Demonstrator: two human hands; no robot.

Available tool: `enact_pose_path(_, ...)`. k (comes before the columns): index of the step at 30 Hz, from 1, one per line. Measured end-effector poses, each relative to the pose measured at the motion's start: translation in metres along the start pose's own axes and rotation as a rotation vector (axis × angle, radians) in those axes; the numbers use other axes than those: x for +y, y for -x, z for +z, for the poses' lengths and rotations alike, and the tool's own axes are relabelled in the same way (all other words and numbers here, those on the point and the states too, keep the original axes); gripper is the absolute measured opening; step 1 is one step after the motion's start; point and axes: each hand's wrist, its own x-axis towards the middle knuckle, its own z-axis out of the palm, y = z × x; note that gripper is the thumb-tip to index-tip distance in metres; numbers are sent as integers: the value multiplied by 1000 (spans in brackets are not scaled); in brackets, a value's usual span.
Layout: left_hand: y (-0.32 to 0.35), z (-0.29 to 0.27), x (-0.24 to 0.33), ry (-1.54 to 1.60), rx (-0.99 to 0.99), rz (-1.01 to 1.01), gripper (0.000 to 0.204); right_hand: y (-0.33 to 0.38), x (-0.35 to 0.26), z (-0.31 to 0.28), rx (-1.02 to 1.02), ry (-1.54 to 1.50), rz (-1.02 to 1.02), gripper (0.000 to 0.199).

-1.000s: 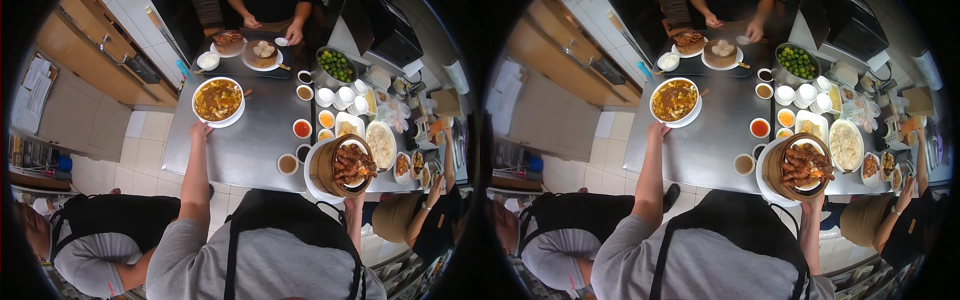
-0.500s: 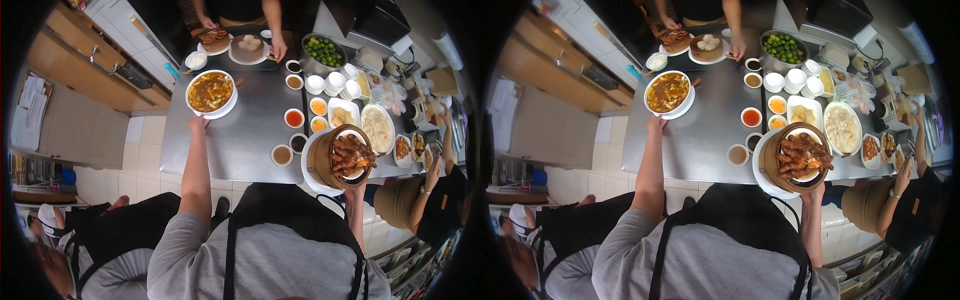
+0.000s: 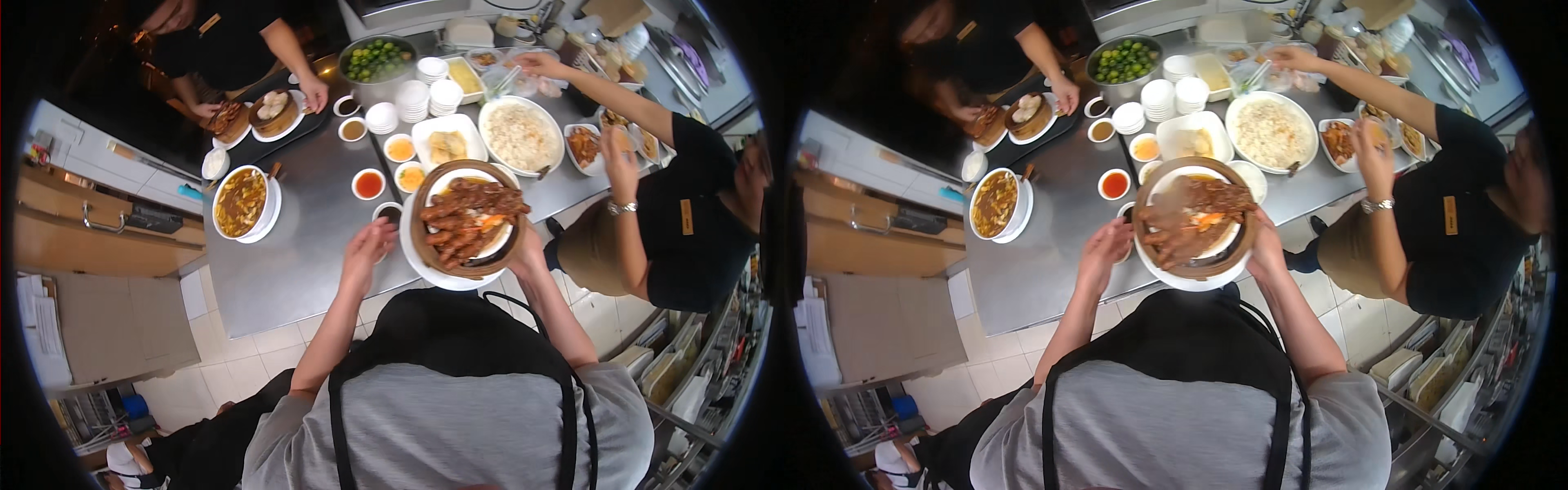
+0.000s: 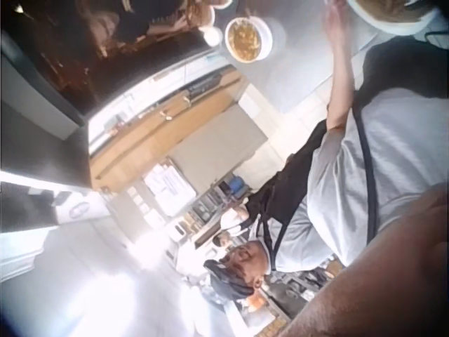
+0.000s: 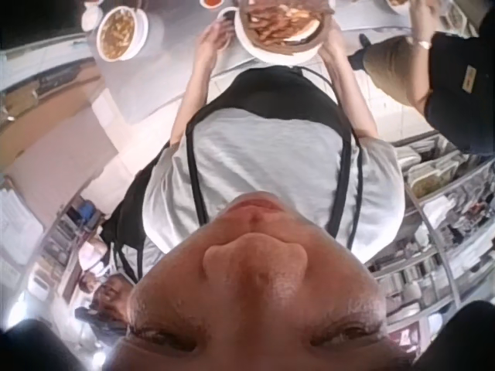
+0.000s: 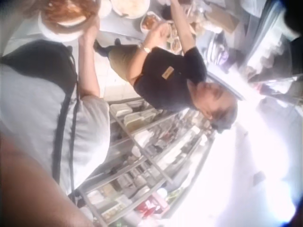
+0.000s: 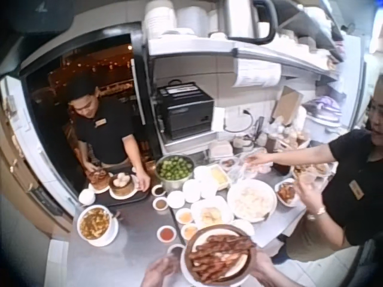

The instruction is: The person assembles various food plates on a counter by hand, arranging bowls of sauces and dishes containing rice and meat, and reviews a printed order slip.

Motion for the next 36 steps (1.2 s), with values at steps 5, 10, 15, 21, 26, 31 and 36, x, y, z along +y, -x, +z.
enact_pose_path(5, 12, 66, -5, 377, -168, -273, 34, 8, -22, 0, -36, 63, 37, 25)
enact_pose_path(10, 38, 91, -4, 526, -77, -319, 38, 4, -37, -10, -150, 134, 126, 25)
enact_pose_path(15, 71, 83, -13, 579, 77, -259, 43, -2, -28, -14, -294, 187, 208, 26)
enact_pose_path(21, 127, 62, -28, 769, 348, -93, 43, 2, -7, -4, -659, 287, 371, 39)
enact_pose_path(26, 173, 10, -57, 874, 394, 135, 42, 19, -26, -1, -818, 374, 445, 43)
enact_pose_path(31, 206, -21, -43, 783, 567, 277, 41, 10, -32, -45, -812, 497, 478, 39)
enact_pose_path(36, 198, -92, -56, 673, 688, 327, 38, 0, -21, -87, -655, 623, 480, 36)
